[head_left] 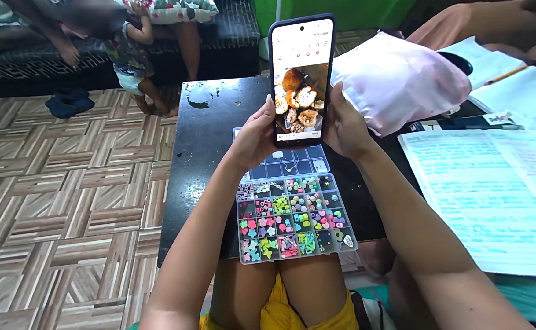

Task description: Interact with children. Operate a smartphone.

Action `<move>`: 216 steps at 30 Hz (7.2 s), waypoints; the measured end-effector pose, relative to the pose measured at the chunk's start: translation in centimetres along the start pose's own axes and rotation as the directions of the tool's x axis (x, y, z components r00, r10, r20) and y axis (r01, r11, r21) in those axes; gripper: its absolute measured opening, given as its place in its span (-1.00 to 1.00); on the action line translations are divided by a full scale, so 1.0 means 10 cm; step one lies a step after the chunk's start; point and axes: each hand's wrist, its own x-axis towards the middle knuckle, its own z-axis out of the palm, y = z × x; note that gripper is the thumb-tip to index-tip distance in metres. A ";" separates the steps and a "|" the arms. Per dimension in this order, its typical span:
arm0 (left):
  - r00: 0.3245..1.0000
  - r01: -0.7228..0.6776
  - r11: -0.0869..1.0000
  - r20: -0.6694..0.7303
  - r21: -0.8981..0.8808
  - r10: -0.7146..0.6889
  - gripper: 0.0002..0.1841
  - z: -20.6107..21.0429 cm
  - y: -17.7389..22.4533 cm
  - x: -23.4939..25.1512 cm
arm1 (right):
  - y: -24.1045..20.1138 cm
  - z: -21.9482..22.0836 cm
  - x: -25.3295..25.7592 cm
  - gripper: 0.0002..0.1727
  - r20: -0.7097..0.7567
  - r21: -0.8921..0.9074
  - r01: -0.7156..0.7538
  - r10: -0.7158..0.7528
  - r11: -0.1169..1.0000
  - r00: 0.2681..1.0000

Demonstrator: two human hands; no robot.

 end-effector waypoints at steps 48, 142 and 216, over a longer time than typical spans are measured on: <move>1.000 0.006 1.000 -0.002 -0.012 -0.006 -0.51 0.01 -0.01 0.01 | 0.02 -0.02 0.02 -0.30 -0.001 -0.028 -0.003 0.003 1.000 1.000; 1.000 0.019 0.970 -0.002 0.241 -0.019 -0.13 0.06 -0.05 0.06 | -0.08 -0.20 -0.74 -0.55 -0.587 0.008 -0.265 0.220 0.964 0.780; 0.781 0.098 0.525 -0.392 0.845 0.486 -0.36 -0.83 0.04 -0.57 | 0.47 -0.11 -2.26 -0.09 -0.383 -0.922 -0.331 -0.367 0.198 0.848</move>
